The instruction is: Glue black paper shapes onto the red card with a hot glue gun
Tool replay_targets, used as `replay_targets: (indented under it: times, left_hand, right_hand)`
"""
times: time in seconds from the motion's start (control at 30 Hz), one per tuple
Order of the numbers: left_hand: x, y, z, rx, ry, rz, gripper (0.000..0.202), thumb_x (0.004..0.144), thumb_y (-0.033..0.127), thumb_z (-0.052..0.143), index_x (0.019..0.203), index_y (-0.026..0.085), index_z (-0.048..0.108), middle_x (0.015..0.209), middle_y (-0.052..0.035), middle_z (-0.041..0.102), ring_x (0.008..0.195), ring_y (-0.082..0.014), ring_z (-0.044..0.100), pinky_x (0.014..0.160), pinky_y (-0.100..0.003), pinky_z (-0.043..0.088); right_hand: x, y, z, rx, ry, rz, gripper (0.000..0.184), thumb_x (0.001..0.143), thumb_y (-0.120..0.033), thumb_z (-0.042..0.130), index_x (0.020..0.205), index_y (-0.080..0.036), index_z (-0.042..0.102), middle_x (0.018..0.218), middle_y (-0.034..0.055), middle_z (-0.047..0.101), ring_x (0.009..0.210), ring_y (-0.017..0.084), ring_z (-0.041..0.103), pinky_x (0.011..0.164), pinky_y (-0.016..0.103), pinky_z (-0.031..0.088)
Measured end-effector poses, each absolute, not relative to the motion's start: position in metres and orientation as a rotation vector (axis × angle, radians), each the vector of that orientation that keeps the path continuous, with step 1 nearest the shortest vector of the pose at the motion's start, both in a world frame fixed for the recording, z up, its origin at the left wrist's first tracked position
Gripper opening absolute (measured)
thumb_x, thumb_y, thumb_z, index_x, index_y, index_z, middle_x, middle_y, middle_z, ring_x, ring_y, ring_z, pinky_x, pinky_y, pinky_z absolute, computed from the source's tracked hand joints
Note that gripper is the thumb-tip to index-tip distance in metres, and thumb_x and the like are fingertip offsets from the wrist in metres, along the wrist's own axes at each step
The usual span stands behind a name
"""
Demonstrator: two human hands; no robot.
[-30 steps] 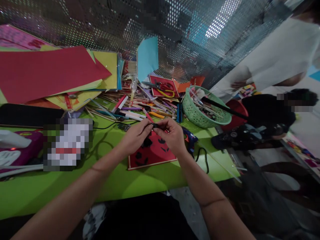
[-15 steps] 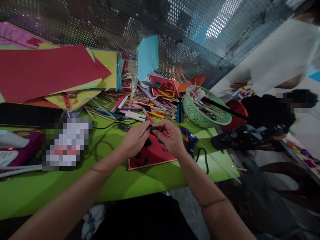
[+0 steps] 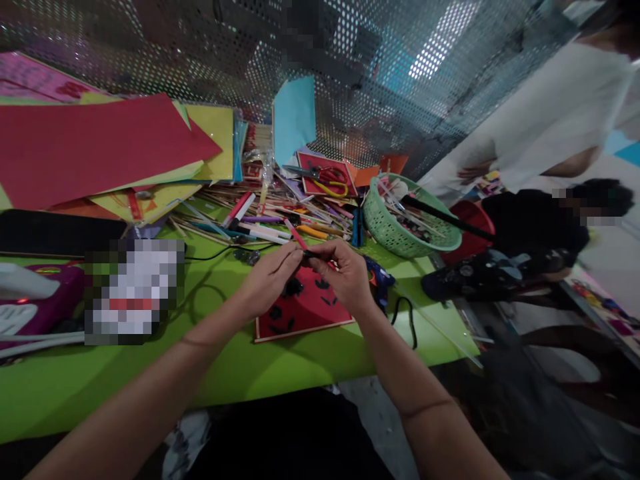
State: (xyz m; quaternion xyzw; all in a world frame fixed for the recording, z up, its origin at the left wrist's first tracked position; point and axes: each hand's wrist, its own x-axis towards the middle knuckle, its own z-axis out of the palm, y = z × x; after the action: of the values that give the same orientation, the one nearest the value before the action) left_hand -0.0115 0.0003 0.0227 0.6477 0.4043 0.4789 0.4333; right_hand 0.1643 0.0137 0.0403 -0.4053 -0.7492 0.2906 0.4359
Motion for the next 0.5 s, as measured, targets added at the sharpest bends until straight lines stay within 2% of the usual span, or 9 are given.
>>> replay_targets:
  times: [0.2, 0.5]
  left_hand:
    - [-0.0148, 0.0026, 0.0214, 1.852, 1.125, 1.045, 0.025, 0.099, 0.034, 0.039, 0.078, 0.022, 0.047, 0.076, 0.0005, 0.055, 0.07, -0.0159, 0.048, 0.067, -0.028, 0.034]
    - [-0.0139, 0.003, 0.018, 1.88, 1.13, 1.042, 0.026, 0.099, 0.033, 0.036, 0.076, 0.023, 0.044, 0.073, 0.0006, 0.051, 0.067, -0.016, 0.044, 0.064, -0.029, 0.031]
  right_hand:
    - [0.1637, 0.0131, 0.0378, -1.012, -1.939, 0.704, 0.013, 0.087, -0.024, 0.066, 0.1, -0.022, 0.069, 0.083, -0.0007, 0.07, 0.073, 0.013, 0.063, 0.069, 0.026, 0.051]
    - [0.1637, 0.0129, 0.0362, -1.025, -1.919, 0.766, 0.015, 0.087, -0.025, 0.067, 0.101, -0.022, 0.069, 0.083, -0.0008, 0.069, 0.073, 0.013, 0.063, 0.07, 0.026, 0.051]
